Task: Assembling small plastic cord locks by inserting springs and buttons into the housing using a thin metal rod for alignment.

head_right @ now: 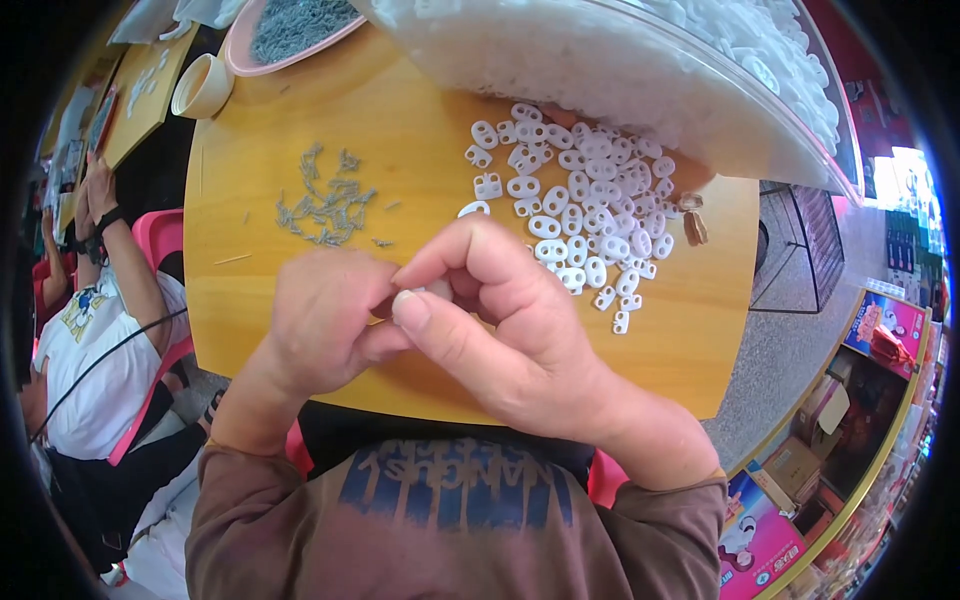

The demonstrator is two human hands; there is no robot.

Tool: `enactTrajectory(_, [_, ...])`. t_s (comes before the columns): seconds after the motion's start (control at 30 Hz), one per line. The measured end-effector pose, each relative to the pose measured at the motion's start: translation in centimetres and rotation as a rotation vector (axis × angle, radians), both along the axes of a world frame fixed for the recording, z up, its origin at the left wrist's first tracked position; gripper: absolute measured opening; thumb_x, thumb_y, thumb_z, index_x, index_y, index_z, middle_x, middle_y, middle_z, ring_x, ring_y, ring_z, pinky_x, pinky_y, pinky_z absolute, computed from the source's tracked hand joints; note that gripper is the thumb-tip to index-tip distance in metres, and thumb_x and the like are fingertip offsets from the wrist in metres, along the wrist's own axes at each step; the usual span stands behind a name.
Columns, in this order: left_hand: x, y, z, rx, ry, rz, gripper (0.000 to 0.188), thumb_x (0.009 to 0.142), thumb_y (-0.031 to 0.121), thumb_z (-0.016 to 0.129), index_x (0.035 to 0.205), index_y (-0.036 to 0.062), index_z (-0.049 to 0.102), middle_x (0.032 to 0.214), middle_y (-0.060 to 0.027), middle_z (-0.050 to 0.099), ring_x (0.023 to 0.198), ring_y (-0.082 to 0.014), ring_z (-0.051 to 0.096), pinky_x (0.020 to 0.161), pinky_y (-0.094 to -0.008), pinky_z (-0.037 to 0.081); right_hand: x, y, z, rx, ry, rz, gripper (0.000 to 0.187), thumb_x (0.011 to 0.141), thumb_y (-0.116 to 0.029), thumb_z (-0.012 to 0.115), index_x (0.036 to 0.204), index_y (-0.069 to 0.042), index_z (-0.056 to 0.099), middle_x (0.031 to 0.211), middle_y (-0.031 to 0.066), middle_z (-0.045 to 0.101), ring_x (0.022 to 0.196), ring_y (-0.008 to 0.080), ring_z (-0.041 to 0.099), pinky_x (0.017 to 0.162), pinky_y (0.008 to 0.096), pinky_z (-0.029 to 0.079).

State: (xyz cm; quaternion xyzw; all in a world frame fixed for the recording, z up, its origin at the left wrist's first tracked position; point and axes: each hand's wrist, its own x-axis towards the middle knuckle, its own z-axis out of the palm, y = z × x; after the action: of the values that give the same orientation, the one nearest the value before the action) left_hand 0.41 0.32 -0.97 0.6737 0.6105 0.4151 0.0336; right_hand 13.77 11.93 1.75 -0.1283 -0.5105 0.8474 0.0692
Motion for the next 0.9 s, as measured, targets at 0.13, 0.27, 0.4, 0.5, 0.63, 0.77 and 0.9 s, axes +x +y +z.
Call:
enactTrajectory(0.13, [0.1, 0.1, 0.3, -0.061, -0.056, -0.022, 0.028, 0.069, 0.021, 0.069, 0.079, 0.0028, 0.051, 0.063, -0.0064, 0.053, 0.051, -0.0213, 0.053, 0.043, -0.0307, 0.041, 0.0, 0.1, -0.4, -0.006, -0.003, -0.021, 0.011, 0.084, -0.001, 0.045, 0.095, -0.001, 0.044, 0.088, 0.005, 0.052, 0.081, 0.0075, 0.05, 0.073, 0.0209, 0.042])
enactTrajectory(0.27, [0.2, 0.2, 0.7, -0.053, -0.022, -0.021, 0.027, 0.068, 0.019, 0.069, 0.08, 0.0026, 0.051, 0.063, -0.0065, 0.053, 0.051, -0.0216, 0.053, 0.042, -0.0309, 0.041, 0.1, 0.4, -0.4, 0.023, -0.001, 0.005, 0.012, 0.084, -0.001, 0.044, 0.096, -0.001, 0.044, 0.087, 0.0044, 0.05, 0.08, 0.0079, 0.05, 0.073, 0.0212, 0.044])
enactTrajectory(0.4, [0.1, 0.2, 1.1, -0.209, 0.013, -0.039, 0.029, 0.068, 0.021, 0.07, 0.082, 0.0029, 0.052, 0.063, -0.0059, 0.053, 0.05, -0.0212, 0.053, 0.042, -0.0304, 0.04, 0.0, 0.4, -0.1, -0.052, 0.004, -0.02, 0.013, 0.083, -0.001, 0.044, 0.097, 0.0, 0.043, 0.085, 0.0034, 0.049, 0.079, 0.0071, 0.05, 0.069, 0.0216, 0.043])
enactTrajectory(0.5, [0.0, 0.0, 0.8, 0.0, -0.198, -0.054, 0.034, 0.069, 0.028, 0.071, 0.085, 0.0037, 0.053, 0.061, -0.0046, 0.052, 0.049, -0.0205, 0.051, 0.042, -0.0294, 0.039, 0.5, 0.8, 0.9, -0.161, 0.033, 0.03, 0.016, 0.083, 0.0, 0.046, 0.099, 0.0, 0.042, 0.083, 0.006, 0.051, 0.076, 0.0112, 0.052, 0.065, 0.0261, 0.043])
enactTrajectory(0.63, [-0.2, -0.9, 1.0, -0.001, -0.172, 0.038, 0.036, 0.07, 0.033, 0.069, 0.088, 0.0046, 0.054, 0.059, -0.0034, 0.05, 0.048, -0.0197, 0.049, 0.042, -0.0284, 0.036, 0.9, -0.3, 0.8, -0.254, 0.431, 0.066, 0.02, 0.079, -0.002, 0.055, 0.097, 0.001, 0.045, 0.073, 0.0145, 0.052, 0.062, 0.0227, 0.054, 0.054, 0.0328, 0.04])
enactTrajectory(0.77, [-0.2, -0.6, 1.2, -0.054, -0.071, 0.035, 0.031, 0.073, 0.03, 0.067, 0.086, 0.0052, 0.054, 0.057, -0.0037, 0.048, 0.046, -0.0197, 0.048, 0.041, -0.0283, 0.035, 1.7, -1.3, 2.5, -0.192, 0.696, 0.142, 0.009, 0.082, -0.005, 0.051, 0.088, 0.0, 0.047, 0.065, 0.015, 0.054, 0.045, 0.0236, 0.048, 0.04, 0.0343, 0.03])
enactTrajectory(0.9, [-0.6, -0.4, 0.9, -0.068, 0.016, 0.002, 0.024, 0.072, 0.021, 0.068, 0.084, 0.0059, 0.054, 0.056, -0.0036, 0.048, 0.044, -0.0203, 0.047, 0.04, -0.0289, 0.034, 1.3, 0.0, 3.9, -0.448, 0.762, -0.196, 0.014, 0.079, 0.001, 0.056, 0.09, 0.007, 0.052, 0.074, 0.0177, 0.058, 0.054, 0.0231, 0.053, 0.047, 0.0328, 0.041])
